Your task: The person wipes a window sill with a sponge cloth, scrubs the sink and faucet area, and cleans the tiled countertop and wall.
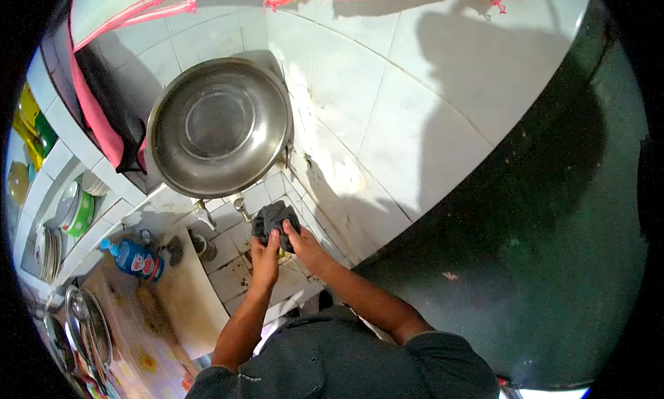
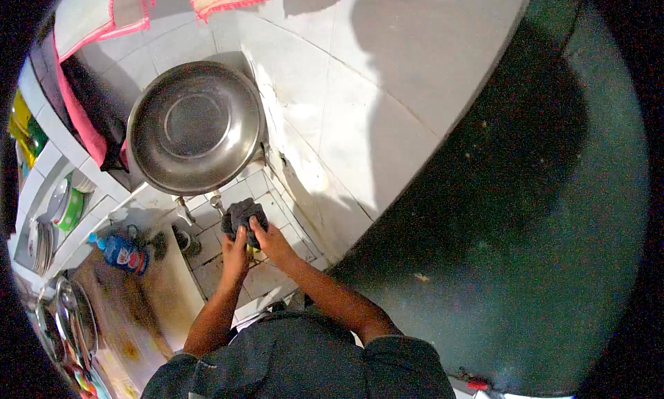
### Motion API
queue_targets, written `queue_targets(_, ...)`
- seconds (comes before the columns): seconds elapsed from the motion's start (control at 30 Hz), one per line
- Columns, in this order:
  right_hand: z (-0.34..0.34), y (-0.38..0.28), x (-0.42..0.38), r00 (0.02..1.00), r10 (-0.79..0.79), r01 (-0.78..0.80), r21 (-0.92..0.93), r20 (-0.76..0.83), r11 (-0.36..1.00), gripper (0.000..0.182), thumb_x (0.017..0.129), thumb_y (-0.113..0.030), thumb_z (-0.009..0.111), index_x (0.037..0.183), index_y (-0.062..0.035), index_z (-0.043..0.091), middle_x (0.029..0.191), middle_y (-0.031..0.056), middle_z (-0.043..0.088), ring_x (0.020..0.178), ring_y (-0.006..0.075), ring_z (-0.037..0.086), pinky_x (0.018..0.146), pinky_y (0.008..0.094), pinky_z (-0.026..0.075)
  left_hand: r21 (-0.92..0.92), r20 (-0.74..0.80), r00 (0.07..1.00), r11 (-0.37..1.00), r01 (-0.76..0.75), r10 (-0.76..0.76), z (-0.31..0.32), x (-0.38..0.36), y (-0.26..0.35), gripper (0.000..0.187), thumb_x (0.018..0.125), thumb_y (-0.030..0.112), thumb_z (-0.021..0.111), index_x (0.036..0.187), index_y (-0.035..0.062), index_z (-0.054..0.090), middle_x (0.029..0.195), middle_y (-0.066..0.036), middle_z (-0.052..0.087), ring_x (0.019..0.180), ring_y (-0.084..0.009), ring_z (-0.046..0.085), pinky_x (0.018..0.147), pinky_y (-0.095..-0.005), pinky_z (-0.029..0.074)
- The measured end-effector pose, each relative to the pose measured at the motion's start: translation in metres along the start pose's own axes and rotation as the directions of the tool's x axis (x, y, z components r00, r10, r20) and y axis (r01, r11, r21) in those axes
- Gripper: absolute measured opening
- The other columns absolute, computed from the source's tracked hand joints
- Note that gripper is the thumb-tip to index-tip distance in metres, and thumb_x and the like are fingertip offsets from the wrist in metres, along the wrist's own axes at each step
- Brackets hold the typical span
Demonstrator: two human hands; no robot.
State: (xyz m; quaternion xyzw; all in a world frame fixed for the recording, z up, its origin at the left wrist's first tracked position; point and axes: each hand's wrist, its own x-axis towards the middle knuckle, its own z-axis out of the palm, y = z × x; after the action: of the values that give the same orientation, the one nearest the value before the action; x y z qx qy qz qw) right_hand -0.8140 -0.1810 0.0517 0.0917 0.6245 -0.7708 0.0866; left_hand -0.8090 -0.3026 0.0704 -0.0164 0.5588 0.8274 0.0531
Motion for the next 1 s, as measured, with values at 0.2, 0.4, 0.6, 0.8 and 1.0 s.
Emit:
queue_targets(0.2, -0.007, -0.037, -0.028, 0.948, -0.209, 0.257, 0.190, -0.241, 0.948, 0.052, 0.097, -0.048, 0.046, 0.118, -0.0016, 0.055, 0.105, 0.0069, 0.058, 0.097, 0.0167, 0.056, 0.088, 0.0322, 0.044, -0.183, 0.107, 0.992, 0.980, 0.079, -0.060, 0.040, 0.021, 0.041, 0.046, 0.092, 0.024, 0.063, 0.128, 0.0027, 0.043, 0.115, -0.012, 0.059, 0.101, -0.0215, 0.061, 0.084, -0.0339, 0.051)
queue_targets(0.4, -0.036, -0.029, -0.046, 0.915, -0.048, 0.210, 0.369, -0.402, 0.906, 0.044, 0.097, -0.043, 0.047, 0.112, -0.0030, 0.059, 0.099, 0.0071, 0.059, 0.093, 0.0187, 0.059, 0.088, 0.0343, 0.046, -0.163, 0.257, 0.950, 0.977, -0.138, 0.177, 0.090, 0.044, 0.119, 0.047, 0.087, 0.011, 0.066, 0.127, -0.0011, 0.045, 0.114, -0.011, 0.059, 0.098, -0.0166, 0.060, 0.086, -0.0296, 0.049)
queue_targets(0.6, -0.033, -0.017, -0.053, 0.968, 0.081, -0.014, 0.268, -0.239, 0.963, 0.030, 0.089, -0.028, 0.063, 0.104, -0.0018, 0.062, 0.089, 0.0046, 0.063, 0.078, 0.0131, 0.061, 0.074, 0.0261, 0.049, 0.097, 0.328, 0.569, 0.572, -0.815, 0.754, 0.198, 0.024, 0.207, 0.052, 0.073, 0.011, 0.080, 0.114, 0.0019, 0.049, 0.099, -0.010, 0.063, 0.088, -0.0156, 0.060, 0.079, -0.0285, 0.050)
queue_targets(0.8, -0.053, -0.002, -0.055, 0.998, 0.036, -0.029, 0.124, -0.058, 0.992, 0.025, 0.090, -0.020, 0.061, 0.102, 0.0021, 0.061, 0.088, 0.0050, 0.063, 0.077, 0.0132, 0.060, 0.074, 0.0262, 0.049, 0.173, 0.403, 0.233, 0.176, -0.969, 0.885, 0.242, 0.010, 0.202, 0.047, 0.062, 0.011, 0.083, 0.102, 0.0020, 0.061, 0.109, -0.021, 0.059, 0.102, -0.0356, 0.058, 0.089, -0.0369, 0.047)
queue_targets(1.0, -0.084, 0.047, -0.048, 0.999, 0.042, -0.041, -0.019, 0.029, 0.999, 0.027, 0.091, -0.021, 0.059, 0.102, 0.0029, 0.061, 0.086, 0.0054, 0.064, 0.072, 0.0125, 0.059, 0.066, 0.0268, 0.049, 0.353, 0.483, 0.507, 0.372, -0.859, 0.714, 0.191, -0.004, 0.092, 0.050, 0.061, 0.003, 0.083, 0.106, 0.0028, 0.061, 0.116, -0.020, 0.057, 0.108, -0.0349, 0.058, 0.089, -0.0391, 0.049)
